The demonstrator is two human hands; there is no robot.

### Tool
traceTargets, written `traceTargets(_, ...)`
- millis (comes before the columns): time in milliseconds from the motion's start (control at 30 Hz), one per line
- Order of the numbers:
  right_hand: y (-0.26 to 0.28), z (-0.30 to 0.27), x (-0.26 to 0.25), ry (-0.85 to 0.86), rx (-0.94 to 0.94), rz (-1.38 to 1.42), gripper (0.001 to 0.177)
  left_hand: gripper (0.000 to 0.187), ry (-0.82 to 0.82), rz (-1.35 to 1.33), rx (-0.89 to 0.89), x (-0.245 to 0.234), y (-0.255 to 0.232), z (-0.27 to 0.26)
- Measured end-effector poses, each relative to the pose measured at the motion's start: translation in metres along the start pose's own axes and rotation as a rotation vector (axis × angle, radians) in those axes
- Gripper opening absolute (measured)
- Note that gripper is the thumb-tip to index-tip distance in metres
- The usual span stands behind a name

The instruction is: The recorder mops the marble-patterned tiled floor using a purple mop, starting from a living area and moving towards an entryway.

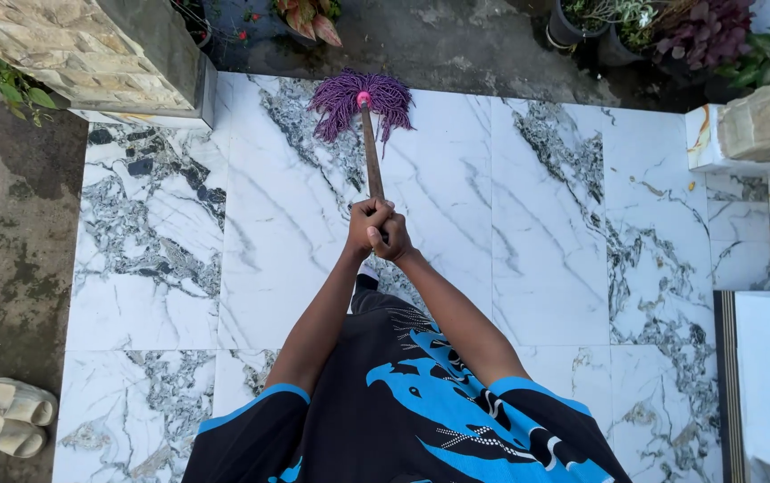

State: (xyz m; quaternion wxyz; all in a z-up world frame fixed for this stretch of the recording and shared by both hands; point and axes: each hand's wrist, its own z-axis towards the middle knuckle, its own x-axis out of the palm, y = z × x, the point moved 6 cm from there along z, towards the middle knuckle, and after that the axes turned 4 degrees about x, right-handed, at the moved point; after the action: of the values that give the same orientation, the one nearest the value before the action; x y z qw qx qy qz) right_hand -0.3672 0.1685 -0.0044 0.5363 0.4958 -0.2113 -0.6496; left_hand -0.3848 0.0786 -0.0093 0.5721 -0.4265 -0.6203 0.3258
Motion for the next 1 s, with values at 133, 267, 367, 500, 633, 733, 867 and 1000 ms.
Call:
traceTargets(133, 0.006, 0.031, -0.021, -0.023, -0.033, 0.029, 0.048, 0.038, 0.008, -0.048, 0.060, 0.013, -0.005, 0.026)
traceTargets(267, 0.011, 0.029, -0.027, -0.002, -0.005, 0.025, 0.047, 0.041, -0.062, -0.017, 0.061, 0.018, -0.002, 0.020)
traceTargets(367, 0.026, 0.016, -0.035, -0.040, -0.009, 0.034, 0.048, 0.041, -0.049, -0.038, 0.056, 0.025, 0.001, 0.005)
traceTargets(500, 0.047, -0.012, -0.043, -0.023, 0.087, 0.051, 0.047, 0.040, -0.029, -0.051, 0.064, 0.037, 0.001, -0.032)
traceTargets(633, 0.064, -0.054, -0.043, -0.016, 0.017, 0.016, 0.048, 0.036, -0.048, -0.020, -0.011, 0.044, 0.006, -0.079)
traceTargets(733, 0.084, -0.096, -0.043, -0.025, 0.011, 0.029, 0.048, 0.035, -0.043, -0.012, -0.015, 0.050, 0.012, -0.127)
traceTargets(867, 0.119, -0.156, -0.042, -0.010, 0.021, 0.025, 0.048, 0.035, -0.003, -0.006, 0.075, 0.051, 0.027, -0.190)
traceTargets(1000, 0.149, -0.206, -0.043, 0.021, 0.030, 0.029, 0.048, 0.029, 0.022, -0.001, 0.041, 0.064, 0.020, -0.256)
